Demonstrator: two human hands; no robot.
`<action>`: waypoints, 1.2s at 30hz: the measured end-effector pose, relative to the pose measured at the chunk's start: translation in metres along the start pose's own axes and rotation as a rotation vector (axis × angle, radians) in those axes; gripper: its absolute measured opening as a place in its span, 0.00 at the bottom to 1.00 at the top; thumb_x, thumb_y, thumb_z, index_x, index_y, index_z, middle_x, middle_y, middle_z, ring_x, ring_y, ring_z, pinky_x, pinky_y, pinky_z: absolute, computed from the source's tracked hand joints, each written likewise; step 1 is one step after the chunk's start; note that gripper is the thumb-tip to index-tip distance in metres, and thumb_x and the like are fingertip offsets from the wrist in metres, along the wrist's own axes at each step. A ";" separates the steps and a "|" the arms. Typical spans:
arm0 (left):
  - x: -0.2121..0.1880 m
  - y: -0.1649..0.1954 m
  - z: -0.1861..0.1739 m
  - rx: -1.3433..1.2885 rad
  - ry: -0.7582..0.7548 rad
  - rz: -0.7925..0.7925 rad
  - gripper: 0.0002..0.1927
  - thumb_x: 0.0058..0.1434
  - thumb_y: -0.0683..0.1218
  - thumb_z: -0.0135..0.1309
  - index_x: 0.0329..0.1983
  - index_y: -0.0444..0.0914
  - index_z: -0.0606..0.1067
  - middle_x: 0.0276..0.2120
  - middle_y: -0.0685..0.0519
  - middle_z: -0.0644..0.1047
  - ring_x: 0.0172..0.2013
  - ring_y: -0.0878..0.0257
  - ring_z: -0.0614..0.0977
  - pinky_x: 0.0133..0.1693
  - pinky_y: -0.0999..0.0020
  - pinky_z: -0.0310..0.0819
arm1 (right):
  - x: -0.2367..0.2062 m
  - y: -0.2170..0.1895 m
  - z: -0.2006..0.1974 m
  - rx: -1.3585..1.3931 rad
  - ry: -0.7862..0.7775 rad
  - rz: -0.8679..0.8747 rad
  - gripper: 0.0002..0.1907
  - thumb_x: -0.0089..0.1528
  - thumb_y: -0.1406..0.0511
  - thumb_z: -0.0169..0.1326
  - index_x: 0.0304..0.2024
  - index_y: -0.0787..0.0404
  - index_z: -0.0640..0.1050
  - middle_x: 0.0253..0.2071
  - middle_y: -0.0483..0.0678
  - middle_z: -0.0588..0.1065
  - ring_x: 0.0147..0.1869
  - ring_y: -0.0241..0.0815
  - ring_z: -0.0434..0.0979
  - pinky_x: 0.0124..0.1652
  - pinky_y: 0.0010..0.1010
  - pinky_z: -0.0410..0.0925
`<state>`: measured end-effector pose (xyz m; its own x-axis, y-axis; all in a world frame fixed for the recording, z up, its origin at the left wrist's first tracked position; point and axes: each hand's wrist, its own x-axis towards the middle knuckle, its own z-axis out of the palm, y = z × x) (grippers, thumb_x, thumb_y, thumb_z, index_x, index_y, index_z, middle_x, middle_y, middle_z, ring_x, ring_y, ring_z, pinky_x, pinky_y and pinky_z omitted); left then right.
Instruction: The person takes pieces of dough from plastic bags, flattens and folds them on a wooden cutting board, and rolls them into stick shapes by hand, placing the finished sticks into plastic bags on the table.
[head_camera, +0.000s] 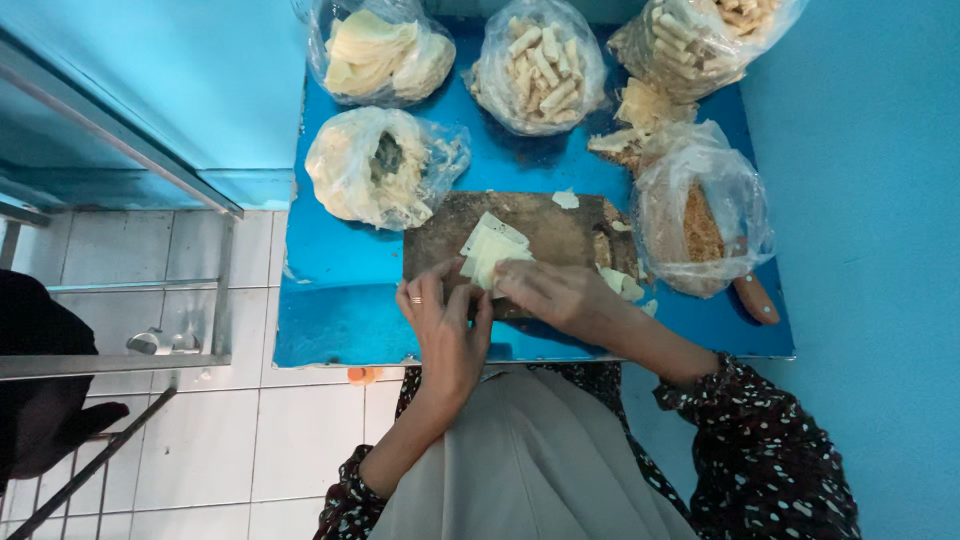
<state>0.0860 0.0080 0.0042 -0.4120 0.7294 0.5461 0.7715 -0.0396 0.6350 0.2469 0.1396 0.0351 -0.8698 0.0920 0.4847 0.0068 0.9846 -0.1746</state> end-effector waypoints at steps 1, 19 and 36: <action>0.000 0.002 -0.001 -0.022 0.003 0.001 0.08 0.55 0.39 0.64 0.35 0.37 0.76 0.53 0.46 0.74 0.53 0.46 0.71 0.58 0.45 0.58 | 0.000 -0.001 -0.004 0.048 0.025 0.060 0.19 0.61 0.70 0.58 0.56 0.62 0.75 0.55 0.53 0.78 0.57 0.51 0.82 0.49 0.37 0.75; -0.002 0.003 0.005 -0.072 -0.055 0.060 0.16 0.61 0.32 0.55 0.53 0.35 0.76 0.45 0.48 0.79 0.49 0.50 0.78 0.63 0.44 0.63 | 0.001 -0.024 -0.006 0.152 0.191 0.710 0.20 0.61 0.70 0.63 0.53 0.57 0.74 0.44 0.45 0.80 0.44 0.40 0.84 0.40 0.30 0.76; 0.000 0.002 0.010 -0.050 0.006 0.055 0.08 0.62 0.38 0.61 0.43 0.37 0.77 0.51 0.48 0.76 0.53 0.50 0.76 0.64 0.38 0.58 | -0.009 -0.027 0.022 0.703 0.329 0.899 0.23 0.62 0.74 0.59 0.58 0.61 0.71 0.43 0.44 0.78 0.50 0.33 0.83 0.48 0.26 0.77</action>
<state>0.0931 0.0148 -0.0001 -0.3730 0.7208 0.5843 0.7681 -0.1134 0.6302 0.2435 0.1093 0.0165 -0.5221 0.8434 0.1270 0.1883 0.2592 -0.9473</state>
